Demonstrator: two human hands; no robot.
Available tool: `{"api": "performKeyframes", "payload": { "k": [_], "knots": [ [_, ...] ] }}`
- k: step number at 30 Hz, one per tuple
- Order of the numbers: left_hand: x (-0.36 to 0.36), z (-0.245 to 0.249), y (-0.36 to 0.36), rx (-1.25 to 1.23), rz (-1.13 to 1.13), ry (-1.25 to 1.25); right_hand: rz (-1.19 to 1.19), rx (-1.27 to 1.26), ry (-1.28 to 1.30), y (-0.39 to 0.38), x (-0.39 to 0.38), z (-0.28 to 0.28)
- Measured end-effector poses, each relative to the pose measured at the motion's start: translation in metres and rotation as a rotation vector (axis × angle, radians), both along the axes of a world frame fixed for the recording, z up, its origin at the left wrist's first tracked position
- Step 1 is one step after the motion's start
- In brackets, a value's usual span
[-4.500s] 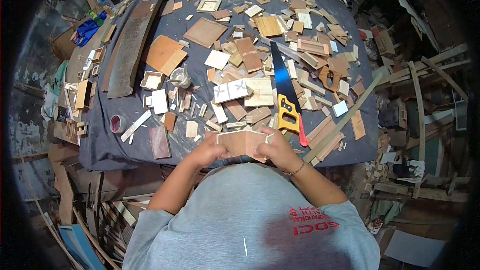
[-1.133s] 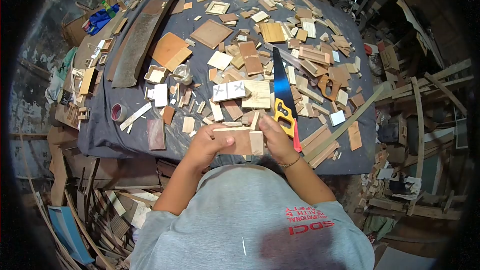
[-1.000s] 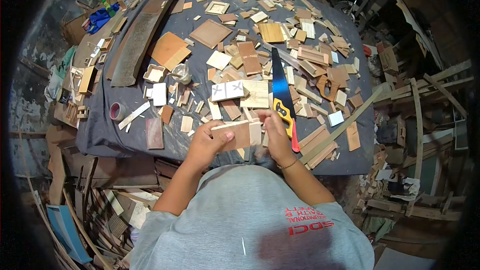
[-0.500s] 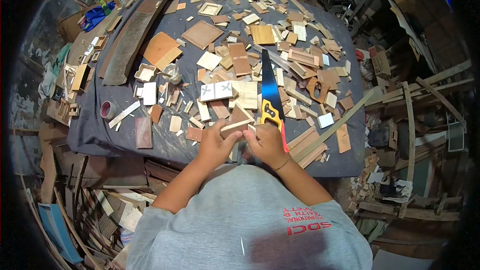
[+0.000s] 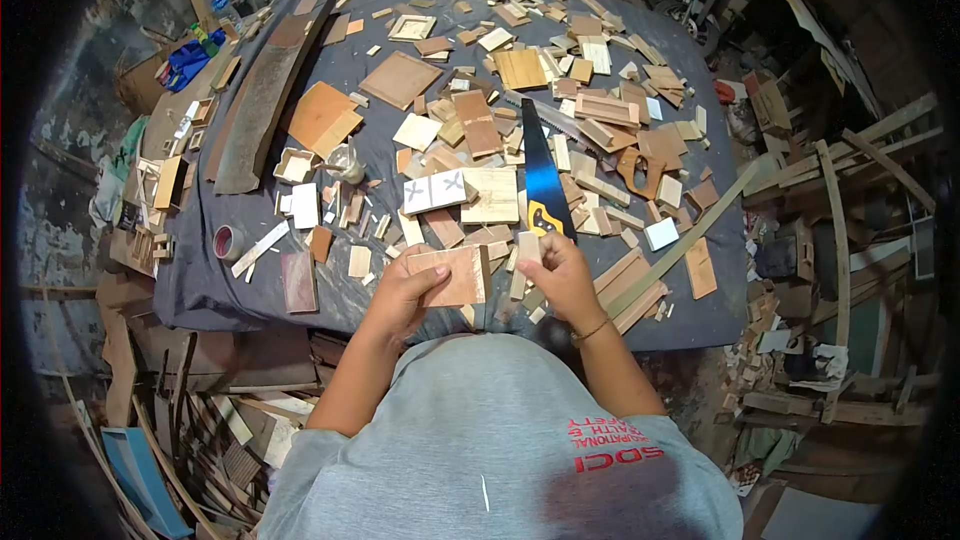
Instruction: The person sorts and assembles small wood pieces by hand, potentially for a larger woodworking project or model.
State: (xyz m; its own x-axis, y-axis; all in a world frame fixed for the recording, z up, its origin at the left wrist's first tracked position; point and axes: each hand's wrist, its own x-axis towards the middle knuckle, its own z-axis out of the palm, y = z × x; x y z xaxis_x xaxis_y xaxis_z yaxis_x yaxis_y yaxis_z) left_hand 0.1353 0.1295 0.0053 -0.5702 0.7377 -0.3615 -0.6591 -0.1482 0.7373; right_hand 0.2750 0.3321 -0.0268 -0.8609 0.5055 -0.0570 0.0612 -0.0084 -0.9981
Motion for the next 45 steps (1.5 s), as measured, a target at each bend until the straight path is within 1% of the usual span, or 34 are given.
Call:
{"api": "performKeyframes", "payload": {
  "k": [5, 7, 8, 9, 10, 11, 12, 13, 15, 16, 18, 20, 22, 23, 24, 25, 26, 27, 28, 29, 30, 31, 32, 33, 34, 35, 37, 38, 39, 40, 41, 43, 44, 45],
  "knots": [
    [0.004, 0.017, 0.006, -0.026, -0.089, 0.037, -0.119, 0.102, -0.16, 0.024, 0.015, 0.014],
    [0.009, 0.024, 0.012, -0.045, -0.11, 0.069, -0.319, 0.903, -0.18, 0.026, 0.019, 0.021],
    [0.012, 0.024, 0.015, -0.034, -0.102, 0.104, -0.216, 0.646, -0.175, 0.028, 0.023, 0.022],
    [0.014, 0.024, 0.017, -0.024, -0.092, 0.139, -0.215, 0.648, -0.177, 0.025, 0.024, 0.024],
    [0.016, 0.025, 0.018, -0.025, -0.092, 0.136, -0.072, 0.399, -0.12, 0.019, 0.025, 0.026],
    [0.018, 0.026, 0.019, -0.097, -0.11, 0.18, 0.068, 0.148, -0.063, 0.013, 0.024, 0.029],
    [0.02, 0.026, 0.021, -0.169, -0.13, 0.224, 0.162, 0.346, -0.017, 0.004, 0.022, 0.054],
    [0.023, 0.027, 0.023, -0.168, -0.132, 0.225, 0.16, 0.346, -0.017, 0.0, 0.017, 0.054],
    [0.028, 0.029, 0.027, -0.321, -0.215, 0.498, 0.32, 0.616, 0.061, -0.006, 0.01, 0.055],
    [0.031, 0.021, 0.027, -0.292, -0.192, 0.501, 0.32, 0.619, 0.063, -0.005, 0.01, 0.049],
    [0.034, 0.023, 0.026, -0.281, -0.164, 0.486, 0.399, 0.352, 0.033, -0.004, 0.006, 0.035],
    [0.035, 0.025, 0.022, -0.276, -0.133, 0.466, 0.435, 0.36, 0.047, -0.004, 0.004, 0.033],
    [0.03, 0.026, 0.018, -0.23, -0.168, 0.456, 0.466, 0.37, 0.061, -0.001, 0.002, 0.037],
    [0.028, 0.025, 0.016, -0.23, -0.163, 0.454, 0.48, 0.476, 0.076, 0.001, 0.002, 0.042],
    [0.026, 0.024, 0.014, -0.173, -0.168, 0.412, 0.491, 0.581, 0.091, 0.001, 0.002, 0.048],
    [0.024, 0.022, 0.012, -0.116, -0.173, 0.37, 0.494, 0.58, 0.09, 0.002, 0.003, 0.052],
    [0.022, 0.018, 0.009, -0.116, -0.173, 0.369, 0.472, 0.672, 0.096, 0.002, 0.005, 0.055],
    [0.019, 0.014, 0.006, -0.04, -0.164, 0.256, 0.449, 0.766, 0.102, 0.002, 0.006, 0.06],
    [0.018, 0.011, 0.005, 0.036, -0.156, 0.144, 0.449, 0.769, 0.102, -0.002, 0.006, 0.065],
    [0.017, 0.01, 0.007, 0.039, -0.156, 0.145, 0.403, 0.823, 0.13, -0.008, 0.005, 0.071],
    [0.016, 0.01, 0.009, 0.132, -0.146, -0.018, 0.355, 0.877, 0.158, -0.014, 0.004, 0.074],
    [0.015, 0.009, 0.01, 0.223, -0.137, -0.181, 0.352, 0.88, 0.156, -0.019, 0.003, 0.07],
    [0.015, 0.005, 0.011, 0.226, -0.143, -0.18, 0.34, 0.763, 0.127, -0.024, 0.002, 0.062],
    [0.015, 0.001, 0.012, 0.157, -0.132, -0.083, 0.326, 0.647, 0.098, -0.028, -0.001, 0.059],
    [0.014, -0.002, 0.013, 0.089, -0.117, 0.014, 0.289, 0.628, 0.135, -0.031, -0.004, 0.057],
    [0.015, -0.005, 0.014, 0.093, -0.118, 0.015, 0.288, 0.632, 0.136, -0.031, -0.004, 0.059],
    [0.02, 0.002, 0.019, -0.148, 0.048, 0.777, 0.27, 0.684, 0.11, -0.031, -0.005, 0.067],
    [0.014, 0.008, 0.019, -0.095, 0.047, 1.143, 0.273, 0.684, 0.111, -0.031, -0.005, 0.068],
    [0.013, 0.021, 0.016, -0.098, 0.05, 1.141, 0.341, 0.616, 0.051, -0.031, -0.003, 0.068],
    [0.013, 0.036, 0.012, -0.184, -0.136, 1.074, 0.408, 0.547, -0.008, -0.032, -0.003, 0.068],
    [0.013, 0.042, 0.009, -0.266, -0.318, 1.0, 0.412, 0.547, -0.009, -0.033, -0.003, 0.072],
    [0.013, 0.036, 0.01, -0.303, -0.305, 1.032, 0.506, 0.472, -0.121, -0.035, -0.004, 0.079],
    [0.014, 0.036, 0.011, -0.3, -0.284, 0.994, 0.507, 0.472, -0.121, -0.036, -0.006, 0.078],
    [0.015, 0.036, 0.013, -0.298, -0.264, 0.954, 0.471, 0.401, -0.012, -0.038, -0.009, 0.075]
  ]
}}
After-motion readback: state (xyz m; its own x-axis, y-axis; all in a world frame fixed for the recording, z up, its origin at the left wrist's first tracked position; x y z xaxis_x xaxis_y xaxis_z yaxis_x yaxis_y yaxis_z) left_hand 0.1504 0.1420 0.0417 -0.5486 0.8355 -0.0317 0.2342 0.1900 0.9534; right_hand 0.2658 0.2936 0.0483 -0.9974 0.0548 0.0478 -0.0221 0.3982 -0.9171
